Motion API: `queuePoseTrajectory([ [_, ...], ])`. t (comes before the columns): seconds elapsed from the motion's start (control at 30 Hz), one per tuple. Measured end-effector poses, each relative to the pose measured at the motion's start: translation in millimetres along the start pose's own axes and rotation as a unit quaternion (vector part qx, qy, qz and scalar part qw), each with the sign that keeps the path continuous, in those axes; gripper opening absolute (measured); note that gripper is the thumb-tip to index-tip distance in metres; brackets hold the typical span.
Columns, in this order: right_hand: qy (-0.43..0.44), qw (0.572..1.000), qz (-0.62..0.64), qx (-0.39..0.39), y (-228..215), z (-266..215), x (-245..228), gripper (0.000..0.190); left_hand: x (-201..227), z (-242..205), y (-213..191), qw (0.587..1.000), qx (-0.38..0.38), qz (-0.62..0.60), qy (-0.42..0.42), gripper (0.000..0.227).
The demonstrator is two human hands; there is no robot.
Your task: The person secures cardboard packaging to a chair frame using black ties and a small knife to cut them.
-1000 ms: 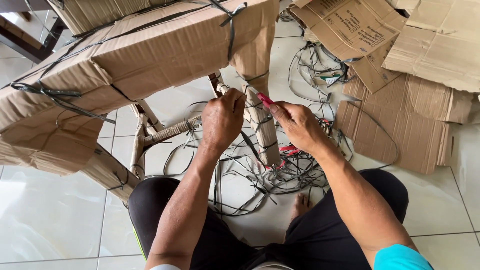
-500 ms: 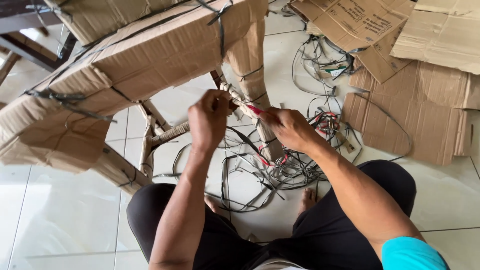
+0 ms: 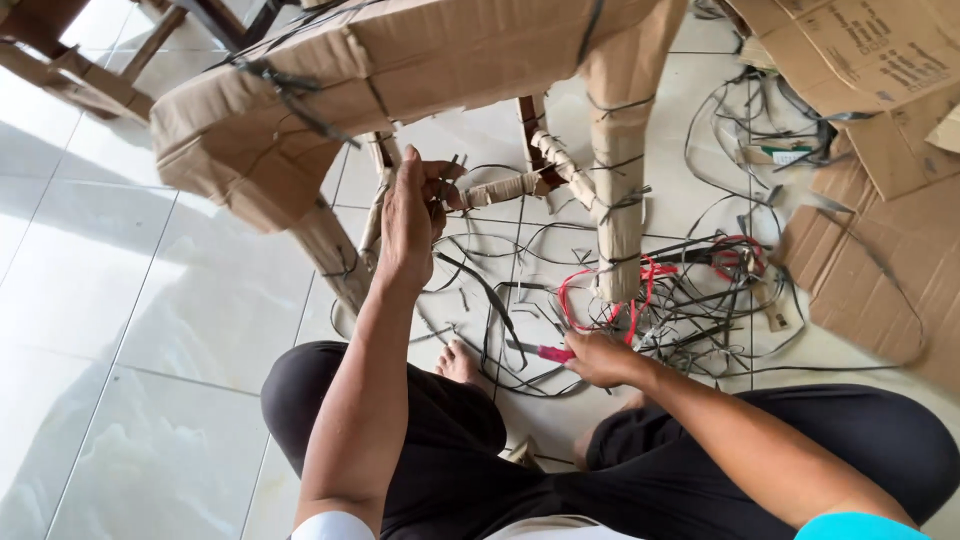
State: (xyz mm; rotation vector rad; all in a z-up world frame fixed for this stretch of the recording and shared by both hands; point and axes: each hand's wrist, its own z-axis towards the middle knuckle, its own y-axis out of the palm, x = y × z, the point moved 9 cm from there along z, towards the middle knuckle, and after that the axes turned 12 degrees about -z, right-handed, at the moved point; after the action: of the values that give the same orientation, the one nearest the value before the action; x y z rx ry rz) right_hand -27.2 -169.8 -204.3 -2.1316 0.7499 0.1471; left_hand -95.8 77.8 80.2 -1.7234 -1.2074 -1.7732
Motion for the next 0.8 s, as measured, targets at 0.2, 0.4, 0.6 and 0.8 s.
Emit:
queuePoseTrajectory([
  [0.2, -0.053, 0.977, -0.205, -0.020, 73, 50, 29, 0.022, 19, -10, -26, 0.997, 0.002, -0.075, 0.005, 0.053],
  [0.4, -0.093, 0.940, 0.117, 0.307, -128, -24, -71, 0.035, 17, -30, -51, 0.990, 0.019, -0.140, 0.019, 0.067],
  [0.6, -0.330, 0.853, 0.383, 0.133, -150, -75, -210, 0.088, 19, -41, -29, 0.968, 0.032, -0.248, -0.002, 0.060],
  [0.8, -0.269, 0.778, 0.550, 0.142, -142, -48, -205, 0.037, -30, -42, -36, 0.971, 0.056, -0.231, -0.014, 0.028],
])
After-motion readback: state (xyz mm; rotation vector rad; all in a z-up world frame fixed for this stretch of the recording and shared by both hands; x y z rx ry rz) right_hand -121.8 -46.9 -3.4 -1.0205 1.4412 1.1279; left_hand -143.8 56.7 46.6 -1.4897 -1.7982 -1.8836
